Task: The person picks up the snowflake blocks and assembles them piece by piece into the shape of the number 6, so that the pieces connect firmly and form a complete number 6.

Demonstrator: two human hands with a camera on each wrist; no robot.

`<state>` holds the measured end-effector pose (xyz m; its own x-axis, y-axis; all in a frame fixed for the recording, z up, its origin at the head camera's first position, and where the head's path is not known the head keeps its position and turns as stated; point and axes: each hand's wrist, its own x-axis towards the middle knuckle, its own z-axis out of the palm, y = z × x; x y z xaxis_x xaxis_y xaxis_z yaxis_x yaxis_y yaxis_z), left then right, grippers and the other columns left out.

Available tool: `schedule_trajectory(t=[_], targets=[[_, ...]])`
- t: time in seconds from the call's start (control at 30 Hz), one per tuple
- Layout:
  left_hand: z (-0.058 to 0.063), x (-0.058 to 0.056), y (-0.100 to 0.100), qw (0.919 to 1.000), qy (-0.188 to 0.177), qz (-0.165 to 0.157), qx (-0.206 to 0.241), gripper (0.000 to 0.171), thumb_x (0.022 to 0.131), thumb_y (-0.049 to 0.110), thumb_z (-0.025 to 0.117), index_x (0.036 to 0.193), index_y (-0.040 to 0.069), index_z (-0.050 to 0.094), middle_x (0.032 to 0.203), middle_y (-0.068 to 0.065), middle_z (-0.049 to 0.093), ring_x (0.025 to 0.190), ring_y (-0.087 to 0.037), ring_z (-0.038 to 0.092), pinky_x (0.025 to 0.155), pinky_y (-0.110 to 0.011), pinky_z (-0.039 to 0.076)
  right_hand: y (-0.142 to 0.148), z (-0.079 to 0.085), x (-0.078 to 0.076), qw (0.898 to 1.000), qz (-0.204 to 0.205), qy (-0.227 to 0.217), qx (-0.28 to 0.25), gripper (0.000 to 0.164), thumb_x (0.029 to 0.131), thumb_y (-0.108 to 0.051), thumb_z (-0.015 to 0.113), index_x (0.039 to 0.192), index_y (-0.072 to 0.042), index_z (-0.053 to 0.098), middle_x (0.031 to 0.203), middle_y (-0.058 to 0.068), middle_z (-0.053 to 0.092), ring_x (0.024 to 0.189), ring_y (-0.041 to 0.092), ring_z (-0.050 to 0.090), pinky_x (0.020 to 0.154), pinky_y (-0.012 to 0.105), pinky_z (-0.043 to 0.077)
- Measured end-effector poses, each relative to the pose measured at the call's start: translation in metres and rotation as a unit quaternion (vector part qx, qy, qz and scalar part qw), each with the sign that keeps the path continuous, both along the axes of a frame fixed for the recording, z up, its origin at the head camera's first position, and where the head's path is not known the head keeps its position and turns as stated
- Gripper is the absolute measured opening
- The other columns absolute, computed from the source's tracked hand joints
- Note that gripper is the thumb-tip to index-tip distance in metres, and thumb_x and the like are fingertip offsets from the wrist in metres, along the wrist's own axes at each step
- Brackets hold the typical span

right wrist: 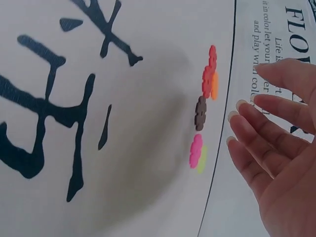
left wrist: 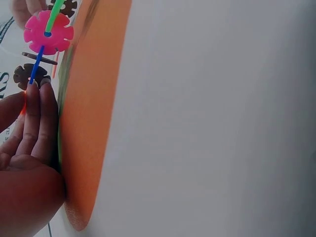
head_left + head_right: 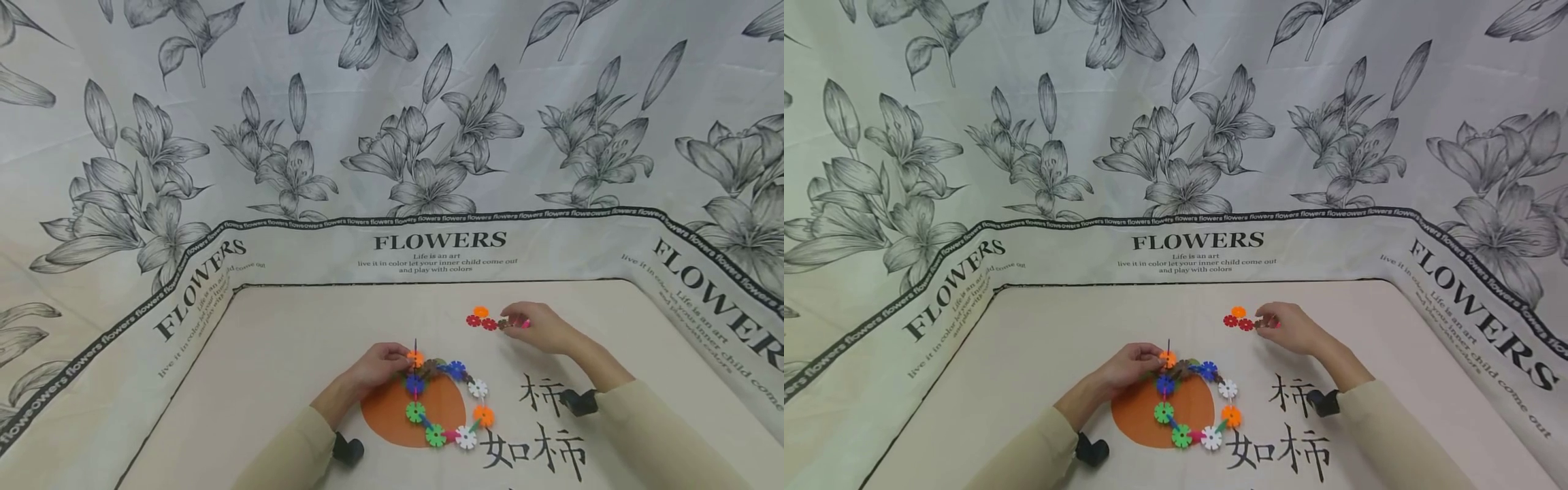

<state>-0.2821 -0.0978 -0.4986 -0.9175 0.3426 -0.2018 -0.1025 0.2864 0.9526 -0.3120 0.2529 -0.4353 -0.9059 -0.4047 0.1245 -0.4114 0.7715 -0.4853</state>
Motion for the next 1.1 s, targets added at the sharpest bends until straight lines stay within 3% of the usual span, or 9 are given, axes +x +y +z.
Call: schedule_trajectory(t=[0.13, 0.27, 0.6, 1.1], targets=[[0.001, 0.000, 0.000, 1.0000, -0.001, 0.000, -0.001, 0.015, 0.102, 0.014, 0.064, 0.111, 0.002, 0.068, 0.096, -0.006, 0.075, 0.091, -0.016, 0.066, 0.093, -0.035, 0.053, 0.013, -0.011, -0.010, 0.999, -0.045, -0.007, -0.004, 0.035, 0.092, -0.008, 0.072, 0.122, 0.008, 0.065, 0.100, 0.012, 0.067, 0.092, 0.027, 0.061, 0.079, 0.041, 0.054], [0.002, 0.000, 0.000, 1.0000, -0.001, -0.002, 0.008, 0.014, 0.102, 0.012, 0.064, 0.110, 0.002, 0.068, 0.096, -0.006, 0.075, 0.090, -0.016, 0.067, 0.093, -0.034, 0.053, 0.024, -0.023, -0.021, 0.994, -0.095, -0.045, -0.008, 0.036, 0.096, -0.011, 0.068, 0.126, 0.007, 0.062, 0.107, 0.018, 0.066, 0.099, 0.034, 0.061, 0.084, 0.047, 0.055], [0.004, 0.001, 0.000, 1.0000, -0.002, 0.000, 0.008, 0.015, 0.102, 0.013, 0.063, 0.112, 0.002, 0.068, 0.097, -0.006, 0.075, 0.092, -0.017, 0.067, 0.097, -0.037, 0.052, 0.039, -0.037, -0.035, 0.981, -0.169, -0.092, -0.023, 0.043, 0.096, -0.022, 0.070, 0.125, 0.008, 0.060, 0.119, 0.028, 0.062, 0.106, 0.041, 0.059, 0.090, 0.054, 0.052], [0.003, 0.000, 0.000, 0.9999, -0.008, 0.002, -0.007, 0.014, 0.102, 0.012, 0.063, 0.112, 0.002, 0.067, 0.097, -0.006, 0.073, 0.091, -0.017, 0.064, 0.091, -0.033, 0.053, 0.039, -0.047, -0.040, 0.979, -0.169, -0.112, -0.024, 0.041, 0.096, -0.022, 0.071, 0.121, 0.008, 0.060, 0.110, 0.022, 0.063, 0.097, 0.032, 0.058, 0.087, 0.047, 0.053]])
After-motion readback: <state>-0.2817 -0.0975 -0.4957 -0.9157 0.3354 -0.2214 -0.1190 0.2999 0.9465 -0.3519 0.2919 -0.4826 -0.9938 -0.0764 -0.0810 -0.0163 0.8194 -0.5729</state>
